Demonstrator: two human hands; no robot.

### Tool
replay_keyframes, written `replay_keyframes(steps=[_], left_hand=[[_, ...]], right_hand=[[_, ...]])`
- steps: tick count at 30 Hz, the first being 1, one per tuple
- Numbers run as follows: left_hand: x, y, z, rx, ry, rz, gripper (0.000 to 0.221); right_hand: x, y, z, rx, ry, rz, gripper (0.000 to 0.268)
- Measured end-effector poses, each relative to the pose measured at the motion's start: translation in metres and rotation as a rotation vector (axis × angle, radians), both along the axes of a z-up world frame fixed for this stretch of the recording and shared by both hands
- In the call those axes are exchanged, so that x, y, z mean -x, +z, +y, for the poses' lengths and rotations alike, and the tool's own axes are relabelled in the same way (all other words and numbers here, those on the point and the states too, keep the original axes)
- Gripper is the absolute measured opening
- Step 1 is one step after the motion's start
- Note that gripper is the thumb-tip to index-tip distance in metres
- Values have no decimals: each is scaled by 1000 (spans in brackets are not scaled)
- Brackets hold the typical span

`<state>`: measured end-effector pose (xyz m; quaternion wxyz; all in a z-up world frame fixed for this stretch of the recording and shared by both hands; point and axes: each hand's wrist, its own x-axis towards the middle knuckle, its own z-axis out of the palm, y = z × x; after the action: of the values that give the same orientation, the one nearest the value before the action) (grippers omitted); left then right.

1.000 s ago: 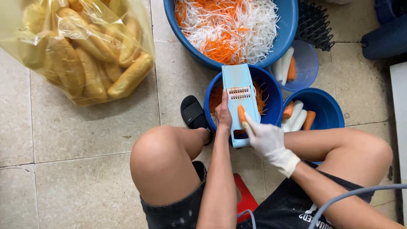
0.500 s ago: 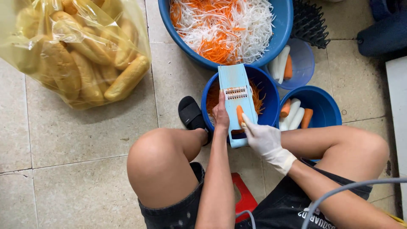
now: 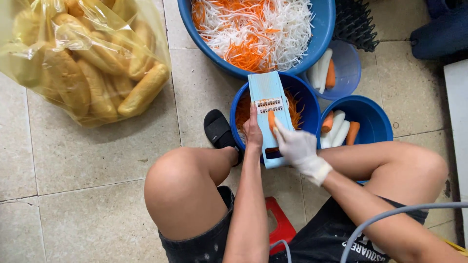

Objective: Shredding carrots and radishes using a manual grater into a bowl.

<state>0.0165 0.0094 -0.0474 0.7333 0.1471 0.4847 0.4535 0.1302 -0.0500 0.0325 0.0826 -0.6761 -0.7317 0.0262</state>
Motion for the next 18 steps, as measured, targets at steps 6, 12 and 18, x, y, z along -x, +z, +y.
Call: replay_keyframes(steps=[6,12,18], left_hand=[[-9,-26,2,22,38,-7,72],[-5,-13,1,-10,46,-78,71],[-7,-18,1,47,-11,25,75]], right_hand=[[12,-15,146,-117,-24,32,24],[-7,9,-19,-47,17,53,30],[6,-22,130,-150,-3,27,23]])
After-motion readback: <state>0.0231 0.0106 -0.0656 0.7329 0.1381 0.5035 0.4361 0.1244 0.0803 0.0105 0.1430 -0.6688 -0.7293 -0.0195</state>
